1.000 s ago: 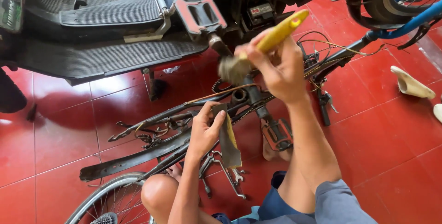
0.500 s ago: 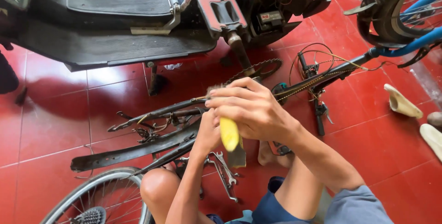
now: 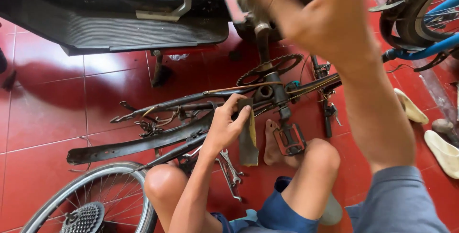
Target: Performing final inspection and cleanup on a bicycle frame using a brush and a scraper to remove debris.
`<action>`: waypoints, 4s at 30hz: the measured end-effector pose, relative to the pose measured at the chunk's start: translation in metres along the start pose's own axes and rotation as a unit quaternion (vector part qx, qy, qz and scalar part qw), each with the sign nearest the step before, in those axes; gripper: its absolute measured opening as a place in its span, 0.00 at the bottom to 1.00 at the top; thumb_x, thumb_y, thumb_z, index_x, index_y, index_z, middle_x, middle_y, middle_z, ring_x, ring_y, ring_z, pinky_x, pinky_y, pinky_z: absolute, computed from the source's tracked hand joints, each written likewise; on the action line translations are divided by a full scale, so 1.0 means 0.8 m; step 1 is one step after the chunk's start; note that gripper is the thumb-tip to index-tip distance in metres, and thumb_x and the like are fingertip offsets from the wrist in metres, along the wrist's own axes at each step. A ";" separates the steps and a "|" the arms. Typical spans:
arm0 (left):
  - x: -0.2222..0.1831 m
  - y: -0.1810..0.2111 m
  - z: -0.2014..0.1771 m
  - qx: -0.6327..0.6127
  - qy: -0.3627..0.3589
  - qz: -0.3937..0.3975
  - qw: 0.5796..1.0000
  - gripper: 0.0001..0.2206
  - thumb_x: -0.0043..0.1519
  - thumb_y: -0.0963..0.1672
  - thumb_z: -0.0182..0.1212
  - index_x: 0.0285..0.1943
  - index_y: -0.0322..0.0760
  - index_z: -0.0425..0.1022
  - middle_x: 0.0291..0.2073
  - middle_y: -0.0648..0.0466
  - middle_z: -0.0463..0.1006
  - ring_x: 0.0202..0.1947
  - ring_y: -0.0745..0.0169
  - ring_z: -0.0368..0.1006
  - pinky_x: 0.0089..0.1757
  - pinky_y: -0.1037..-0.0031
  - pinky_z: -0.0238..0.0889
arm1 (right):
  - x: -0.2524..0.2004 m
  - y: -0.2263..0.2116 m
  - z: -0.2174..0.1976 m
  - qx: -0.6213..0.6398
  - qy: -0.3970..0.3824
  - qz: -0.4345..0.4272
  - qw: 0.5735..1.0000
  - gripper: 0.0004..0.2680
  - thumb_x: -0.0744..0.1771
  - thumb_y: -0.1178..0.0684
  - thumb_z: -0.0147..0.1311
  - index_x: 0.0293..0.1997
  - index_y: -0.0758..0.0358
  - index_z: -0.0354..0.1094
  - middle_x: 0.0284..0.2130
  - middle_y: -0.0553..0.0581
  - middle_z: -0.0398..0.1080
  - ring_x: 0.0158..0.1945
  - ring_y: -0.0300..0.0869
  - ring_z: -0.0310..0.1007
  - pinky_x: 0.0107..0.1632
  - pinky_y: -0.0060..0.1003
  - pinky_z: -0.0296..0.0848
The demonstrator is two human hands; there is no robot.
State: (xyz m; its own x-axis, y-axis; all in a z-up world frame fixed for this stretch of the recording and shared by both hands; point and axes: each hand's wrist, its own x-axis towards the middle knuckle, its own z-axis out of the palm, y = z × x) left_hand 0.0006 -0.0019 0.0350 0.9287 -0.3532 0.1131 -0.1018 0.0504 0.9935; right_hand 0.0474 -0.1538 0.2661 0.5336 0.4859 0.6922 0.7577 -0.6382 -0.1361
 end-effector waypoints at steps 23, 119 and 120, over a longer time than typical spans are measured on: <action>-0.002 0.007 0.001 -0.002 0.002 -0.015 1.000 0.11 0.64 0.42 0.55 0.52 0.33 0.73 0.31 0.51 0.84 0.26 0.67 0.71 0.30 0.76 0.64 | -0.095 0.038 0.002 0.149 -0.010 0.076 0.986 0.11 0.70 0.72 0.58 0.50 0.70 0.58 0.46 0.65 0.74 0.44 0.49 0.78 0.48 0.38 0.78; -0.209 -0.212 0.079 0.020 0.326 -0.148 0.933 0.05 0.69 0.42 0.59 0.52 0.42 0.78 0.29 0.50 0.84 0.36 0.69 0.78 0.43 0.73 0.72 | -0.734 -0.155 0.532 0.240 -0.013 0.761 0.603 0.18 0.60 0.49 0.66 0.54 0.52 0.69 0.41 0.55 0.77 0.43 0.50 0.79 0.44 0.51 0.79; -0.213 -0.209 0.075 0.038 0.326 -0.169 0.930 0.05 0.69 0.43 0.59 0.51 0.45 0.78 0.28 0.52 0.84 0.33 0.71 0.77 0.41 0.75 0.71 | -0.752 -0.171 0.541 0.198 -0.052 0.758 0.619 0.18 0.59 0.47 0.67 0.53 0.49 0.72 0.41 0.53 0.78 0.48 0.49 0.80 0.52 0.50 0.80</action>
State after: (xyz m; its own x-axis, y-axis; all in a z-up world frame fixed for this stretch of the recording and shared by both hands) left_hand -0.1624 -0.0064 -0.1499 0.9288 0.3048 -0.2109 0.2326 -0.0363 0.9719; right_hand -0.2149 -0.1004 -0.4385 0.7502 -0.4428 -0.4911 -0.6222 -0.2212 -0.7509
